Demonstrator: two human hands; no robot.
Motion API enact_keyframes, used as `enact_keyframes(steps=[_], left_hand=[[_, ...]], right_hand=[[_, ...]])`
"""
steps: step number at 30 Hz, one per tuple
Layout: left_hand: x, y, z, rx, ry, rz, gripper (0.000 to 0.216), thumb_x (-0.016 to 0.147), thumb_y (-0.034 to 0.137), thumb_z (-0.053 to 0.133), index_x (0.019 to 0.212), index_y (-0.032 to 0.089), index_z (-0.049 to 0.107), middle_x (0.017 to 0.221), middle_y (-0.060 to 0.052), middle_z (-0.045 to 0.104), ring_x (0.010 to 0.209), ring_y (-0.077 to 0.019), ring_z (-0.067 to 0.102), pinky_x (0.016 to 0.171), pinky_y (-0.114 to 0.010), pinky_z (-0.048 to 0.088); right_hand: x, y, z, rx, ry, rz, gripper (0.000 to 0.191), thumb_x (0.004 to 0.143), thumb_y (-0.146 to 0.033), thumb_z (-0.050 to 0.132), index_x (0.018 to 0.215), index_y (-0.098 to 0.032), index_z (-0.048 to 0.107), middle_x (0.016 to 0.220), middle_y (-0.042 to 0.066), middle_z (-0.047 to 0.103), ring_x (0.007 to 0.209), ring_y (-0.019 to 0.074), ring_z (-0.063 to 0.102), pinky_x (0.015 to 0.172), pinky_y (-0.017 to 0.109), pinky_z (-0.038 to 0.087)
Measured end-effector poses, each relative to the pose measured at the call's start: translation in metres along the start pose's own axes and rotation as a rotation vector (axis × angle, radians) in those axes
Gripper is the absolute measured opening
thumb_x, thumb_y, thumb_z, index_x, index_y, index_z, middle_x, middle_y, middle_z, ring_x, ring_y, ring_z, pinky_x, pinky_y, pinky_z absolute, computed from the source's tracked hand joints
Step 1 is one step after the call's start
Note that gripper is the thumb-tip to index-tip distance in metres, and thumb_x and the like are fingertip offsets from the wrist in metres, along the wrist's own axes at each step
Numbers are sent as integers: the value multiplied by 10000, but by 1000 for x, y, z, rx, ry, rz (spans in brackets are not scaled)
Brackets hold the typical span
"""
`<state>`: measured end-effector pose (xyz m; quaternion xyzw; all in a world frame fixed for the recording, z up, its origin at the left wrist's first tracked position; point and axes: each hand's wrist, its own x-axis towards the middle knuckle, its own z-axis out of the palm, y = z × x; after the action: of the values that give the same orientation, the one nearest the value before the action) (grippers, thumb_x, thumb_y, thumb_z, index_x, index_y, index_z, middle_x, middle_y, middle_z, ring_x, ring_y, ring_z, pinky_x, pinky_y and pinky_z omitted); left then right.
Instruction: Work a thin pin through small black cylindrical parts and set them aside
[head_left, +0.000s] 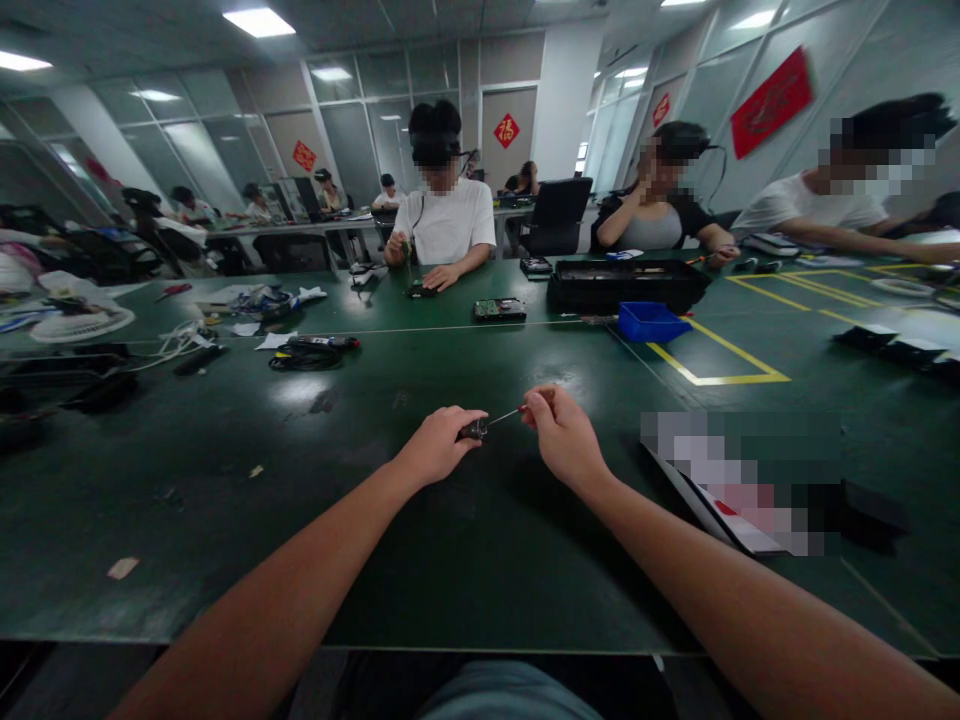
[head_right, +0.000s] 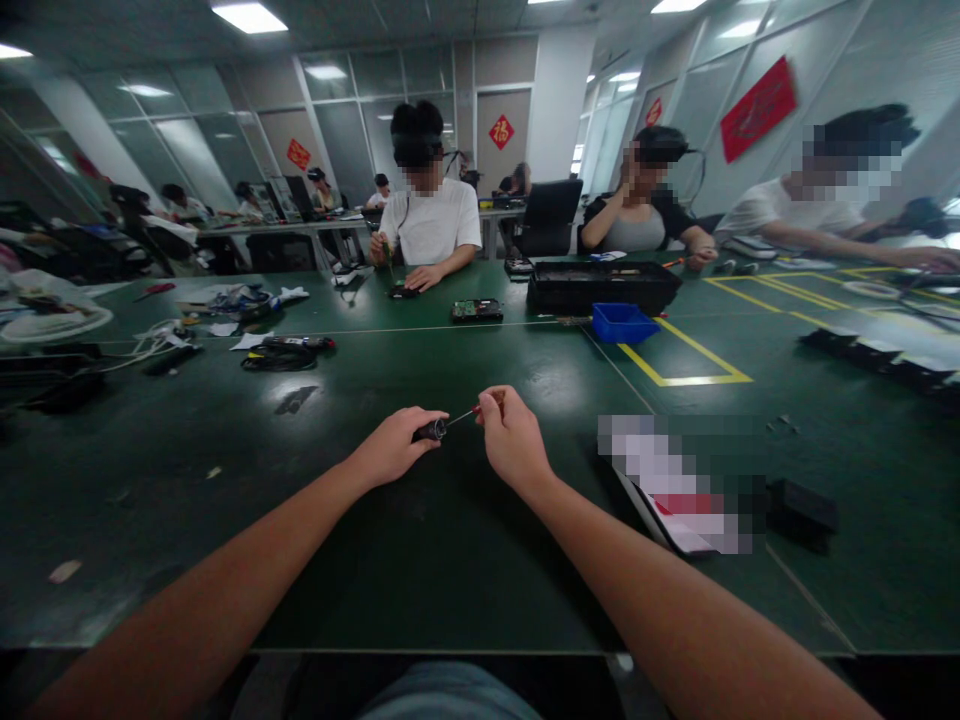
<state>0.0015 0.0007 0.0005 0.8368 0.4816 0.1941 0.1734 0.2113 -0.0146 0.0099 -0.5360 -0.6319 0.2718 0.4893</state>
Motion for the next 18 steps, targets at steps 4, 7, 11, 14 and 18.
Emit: enact_keyframes(steps=[4, 7, 11, 14, 18], left_hand=[[-1, 1, -1, -16, 8, -39, 416, 896, 233, 646, 1311, 226, 618, 1102, -78, 657, 1060, -249, 596, 977, -413, 450], [-2, 2, -2, -28, 4, -53, 420, 898, 229, 638, 1317, 227, 613, 1112, -78, 652, 1067, -249, 591, 978, -412, 450], [-1, 2, -2, -23, 7, -29, 409, 896, 222, 634, 1305, 225, 620, 1105, -79, 654, 1074, -248, 587, 988, -411, 446], [-1, 2, -1, -11, 0, -21, 407, 894, 219, 635, 1301, 224, 621, 1114, -80, 655, 1079, -249, 586, 996, -415, 444], [-2, 3, -2, -26, 0, -28, 396, 902, 236, 623, 1298, 222, 623, 1121, -81, 657, 1091, -255, 586, 998, -427, 447]], right_hand=[[-1, -2, -2, -56, 2, -11, 224, 968, -397, 434, 921, -225, 569, 780, 41, 666, 756, 215, 631, 733, 366, 456], [-2, -4, -3, -41, 8, 0, 229, 973, -400, 428, 932, -225, 570, 800, 43, 669, 771, 216, 637, 739, 366, 463], [-3, -4, -3, 35, -26, -30, 233, 978, -409, 430, 963, -224, 571, 849, 44, 677, 798, 207, 643, 766, 360, 476], [-3, -4, -2, 10, -60, -42, 227, 979, -400, 430, 955, -226, 574, 824, 36, 673, 777, 205, 639, 742, 351, 471], [-2, -5, -4, -73, -38, -42, 218, 977, -384, 422, 931, -231, 571, 799, 33, 672, 752, 210, 636, 714, 350, 457]])
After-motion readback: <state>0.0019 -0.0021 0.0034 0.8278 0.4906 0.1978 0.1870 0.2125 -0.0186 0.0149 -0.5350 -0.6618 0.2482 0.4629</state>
